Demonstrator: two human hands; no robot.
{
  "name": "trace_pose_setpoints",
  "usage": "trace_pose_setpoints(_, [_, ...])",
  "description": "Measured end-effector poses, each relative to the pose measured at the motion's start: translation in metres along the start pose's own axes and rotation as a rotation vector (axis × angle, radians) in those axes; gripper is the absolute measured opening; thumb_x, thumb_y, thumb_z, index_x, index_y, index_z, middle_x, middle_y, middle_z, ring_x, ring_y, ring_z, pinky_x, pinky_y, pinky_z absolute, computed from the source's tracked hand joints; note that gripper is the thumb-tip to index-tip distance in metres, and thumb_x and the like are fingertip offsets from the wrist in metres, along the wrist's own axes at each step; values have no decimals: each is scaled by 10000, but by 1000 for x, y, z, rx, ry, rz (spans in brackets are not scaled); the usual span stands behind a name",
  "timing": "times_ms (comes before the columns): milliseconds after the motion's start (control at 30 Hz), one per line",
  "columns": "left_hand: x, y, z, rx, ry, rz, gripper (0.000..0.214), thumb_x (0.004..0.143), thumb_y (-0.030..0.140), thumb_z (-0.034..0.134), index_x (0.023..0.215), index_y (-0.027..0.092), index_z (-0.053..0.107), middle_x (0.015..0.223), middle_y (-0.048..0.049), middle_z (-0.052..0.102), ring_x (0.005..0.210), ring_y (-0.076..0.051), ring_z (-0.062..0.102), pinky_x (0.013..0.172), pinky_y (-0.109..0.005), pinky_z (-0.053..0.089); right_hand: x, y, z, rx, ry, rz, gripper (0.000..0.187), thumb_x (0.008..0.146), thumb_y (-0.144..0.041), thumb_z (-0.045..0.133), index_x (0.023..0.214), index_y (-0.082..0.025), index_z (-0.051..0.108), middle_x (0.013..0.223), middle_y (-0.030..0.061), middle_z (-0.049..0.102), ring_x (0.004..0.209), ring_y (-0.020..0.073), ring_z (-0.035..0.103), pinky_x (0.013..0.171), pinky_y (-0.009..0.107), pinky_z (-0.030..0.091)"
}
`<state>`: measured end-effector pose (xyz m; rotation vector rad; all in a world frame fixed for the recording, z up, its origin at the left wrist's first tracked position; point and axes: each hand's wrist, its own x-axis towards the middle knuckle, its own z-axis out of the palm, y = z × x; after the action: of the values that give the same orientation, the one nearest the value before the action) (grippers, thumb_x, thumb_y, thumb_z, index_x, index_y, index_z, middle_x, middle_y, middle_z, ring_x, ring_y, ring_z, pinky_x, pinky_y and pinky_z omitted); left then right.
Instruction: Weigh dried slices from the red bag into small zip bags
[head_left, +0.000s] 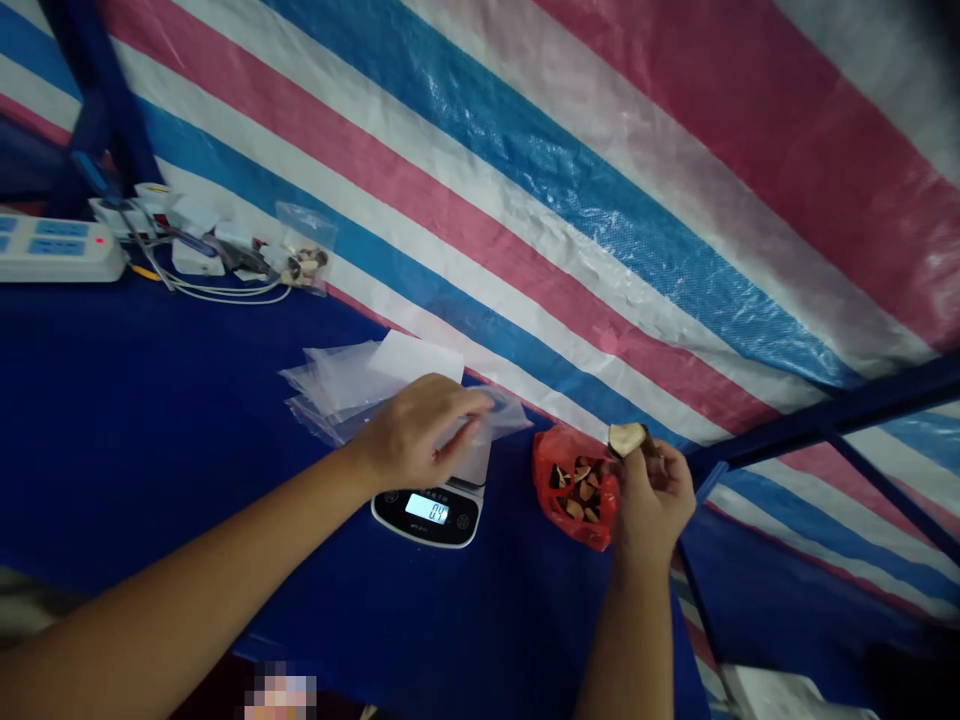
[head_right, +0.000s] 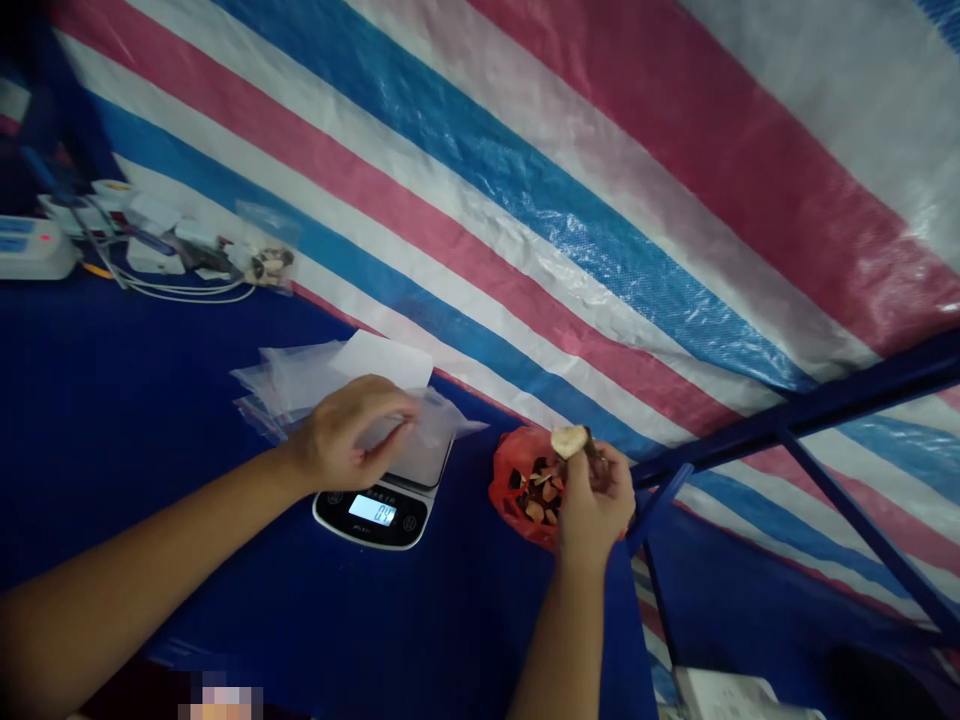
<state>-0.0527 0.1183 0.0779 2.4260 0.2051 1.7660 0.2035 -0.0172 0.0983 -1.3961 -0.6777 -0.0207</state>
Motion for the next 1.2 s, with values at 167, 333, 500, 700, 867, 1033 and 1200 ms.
trace_pose_setpoints(167, [2,35,13,-269,-155,37,393,908,61,556,1271,207,515,1034,-50,735,958,-171,679,961,-390,540,-53,-32,26,125,-69,-158,208,834,-287,779,1009,-233,680,978,32,742,812,189,724,755,341,588])
trace_pose_setpoints(333, [-4,54,22,-436,-238,-5,481,941,51,524,1388,211,450,1126,-77,720,1039,-180,661,938,-343,564,-67,-52,17,29,-404,-211,196,929,-209,667,1112,-267,707,1117,50,737,1007,211,721,870,358,578])
trace_pose_setpoints(500, [-8,52,25,-453,-279,-70,490,962,78,516,1414,230,401,1077,-73,697,977,-172,657,884,-318,570,-48,-47,9,-142,-588,-276,170,926,-191,662,1061,-255,743,1075,55,721,975,198,692,828,318,559])
trace_pose_setpoints(700, [-14,48,31,-396,-312,-77,429,967,94,534,1354,215,395,1038,-63,673,960,-163,651,842,-287,561,-41,-46,3,-267,-743,-244,137,956,-207,617,1026,-259,722,1054,45,719,982,194,687,828,314,543])
trace_pose_setpoints(867, [-19,47,35,-360,-283,-100,389,964,126,573,1307,211,410,1011,-57,660,943,-164,646,827,-288,558,-45,-46,2,-282,-731,-40,250,898,-242,685,1137,-263,617,1046,45,741,890,192,712,744,302,564])
trace_pose_setpoints(1033, [-23,45,39,-349,-235,-159,404,950,176,627,1300,185,423,974,-49,637,929,-163,635,838,-305,562,-40,-45,-3,-442,-719,-51,139,820,-240,744,936,-218,670,945,50,753,808,195,687,706,294,539])
trace_pose_setpoints(1200, [-24,48,40,-383,-259,-177,390,959,202,633,1295,186,435,979,-51,638,921,-158,639,829,-301,562,-35,-50,-6,-534,-824,-101,159,845,-240,703,986,-213,772,940,58,760,795,208,685,711,310,540])
